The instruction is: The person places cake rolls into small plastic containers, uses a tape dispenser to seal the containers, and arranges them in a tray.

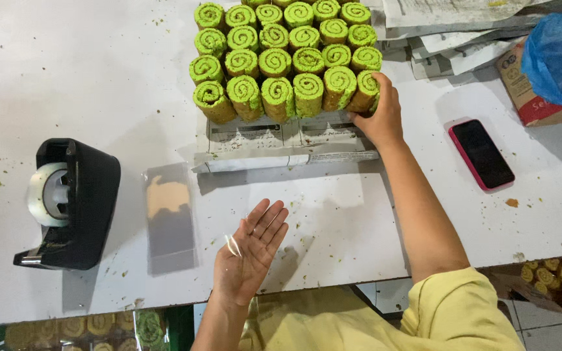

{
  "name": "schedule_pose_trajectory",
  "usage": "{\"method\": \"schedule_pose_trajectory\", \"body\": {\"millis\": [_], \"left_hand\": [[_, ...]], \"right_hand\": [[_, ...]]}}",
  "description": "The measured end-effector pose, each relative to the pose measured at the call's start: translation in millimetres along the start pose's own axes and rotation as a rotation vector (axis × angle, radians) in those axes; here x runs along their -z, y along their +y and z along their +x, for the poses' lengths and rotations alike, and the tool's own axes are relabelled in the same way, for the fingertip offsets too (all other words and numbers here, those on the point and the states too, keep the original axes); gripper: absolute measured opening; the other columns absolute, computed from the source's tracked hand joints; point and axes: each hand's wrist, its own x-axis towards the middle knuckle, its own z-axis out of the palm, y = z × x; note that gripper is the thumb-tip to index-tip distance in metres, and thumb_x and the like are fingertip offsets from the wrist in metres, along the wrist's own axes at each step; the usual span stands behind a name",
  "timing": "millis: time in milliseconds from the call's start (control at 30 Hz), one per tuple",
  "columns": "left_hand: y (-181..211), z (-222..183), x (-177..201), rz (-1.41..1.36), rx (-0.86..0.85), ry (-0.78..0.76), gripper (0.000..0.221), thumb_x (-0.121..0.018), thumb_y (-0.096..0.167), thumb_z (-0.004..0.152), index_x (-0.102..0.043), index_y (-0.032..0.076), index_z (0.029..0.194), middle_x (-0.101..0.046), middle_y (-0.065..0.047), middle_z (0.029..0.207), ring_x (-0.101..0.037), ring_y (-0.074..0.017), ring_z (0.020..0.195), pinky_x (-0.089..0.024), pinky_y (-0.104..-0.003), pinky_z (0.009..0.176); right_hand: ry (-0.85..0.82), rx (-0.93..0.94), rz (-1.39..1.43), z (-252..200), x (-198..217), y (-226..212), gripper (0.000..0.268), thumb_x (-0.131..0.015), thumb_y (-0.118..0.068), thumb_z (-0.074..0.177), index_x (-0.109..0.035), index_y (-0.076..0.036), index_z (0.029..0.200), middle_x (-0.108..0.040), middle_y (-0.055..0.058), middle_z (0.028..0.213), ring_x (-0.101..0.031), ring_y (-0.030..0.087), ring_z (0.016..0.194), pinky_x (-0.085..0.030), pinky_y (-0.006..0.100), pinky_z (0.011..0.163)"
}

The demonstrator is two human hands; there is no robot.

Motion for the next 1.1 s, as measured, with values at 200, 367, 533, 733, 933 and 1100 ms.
{"method": "schedule_pose_trajectory", "body": {"millis": [200, 367, 533, 733, 933, 1100], "left_hand": [[2.1, -4.8, -0.6, -0.005, -0.021, 0.002, 0.064, -0.04, 0.031, 0.1, -0.046, -0.004, 0.153, -0.049, -0.029, 0.16, -0.044, -0.0446, 0.152, -0.033, -0.053, 0.128], [6.2, -1.6, 10.5, -0.022, -0.05, -0.059, 0.064, -0.041, 0.03, 0.099, -0.044, -0.003, 0.154, -0.047, -0.029, 0.16, -0.042, -0.0443, 0.153, -0.031, -0.053, 0.13], [15.0, -9.9, 1.8, -0.025, -0.057, 0.041, 0.06, -0.037, 0.028, 0.103, -0.046, -0.003, 0.153, -0.049, -0.029, 0.159, -0.045, -0.0434, 0.151, -0.032, -0.052, 0.13], [4.6, 17.2, 48.0, -0.025, -0.162, -0.291, 0.061, -0.04, 0.035, 0.108, -0.043, 0.0, 0.158, -0.043, -0.027, 0.164, -0.036, -0.0421, 0.155, -0.024, -0.054, 0.129], [-8.2, 19.2, 54.6, -0.091, -0.168, -0.249, 0.061, -0.041, 0.038, 0.106, -0.045, 0.005, 0.157, -0.046, -0.021, 0.164, -0.038, -0.0373, 0.155, -0.026, -0.05, 0.131], [-18.6, 21.9, 69.7, -0.118, -0.157, -0.312, 0.06, -0.038, 0.038, 0.109, -0.044, 0.006, 0.158, -0.044, -0.02, 0.165, -0.038, -0.0355, 0.155, -0.027, -0.049, 0.131]], "right_hand": [[0.038, 0.056, 0.004, 3.9, 1.2, 6.0, 0.08, -0.092, -0.007, 0.077, -0.047, -0.011, 0.142, -0.058, 0.022, 0.145, -0.056, 0.043, 0.13, -0.049, 0.052, 0.102], [0.077, -0.11, 0.145, 3.2, 11.8, 4.9, 0.08, -0.097, -0.012, 0.076, -0.047, -0.019, 0.139, -0.062, 0.02, 0.139, -0.063, 0.035, 0.12, -0.054, 0.042, 0.091], [0.029, -0.174, 0.313, -15.2, 57.9, -48.4, 0.077, -0.089, -0.002, 0.086, -0.039, -0.021, 0.141, -0.049, 0.025, 0.148, -0.061, 0.042, 0.13, -0.066, 0.045, 0.093], [-0.019, -0.187, 0.403, -101.1, 85.3, -136.6, 0.095, -0.093, -0.003, 0.076, -0.036, -0.006, 0.151, -0.044, 0.037, 0.147, -0.046, 0.064, 0.135, -0.046, 0.072, 0.108], [-0.028, -0.319, 0.101, -162.7, 21.6, -146.9, 0.09, -0.096, -0.013, 0.069, -0.05, -0.009, 0.146, -0.055, 0.028, 0.139, -0.057, 0.053, 0.13, -0.057, 0.058, 0.1], [-0.108, -0.439, -0.071, -171.0, 17.8, -171.7, 0.109, -0.096, -0.035, 0.077, -0.029, -0.018, 0.161, -0.046, 0.027, 0.142, -0.056, 0.055, 0.13, -0.052, 0.072, 0.101]]}}
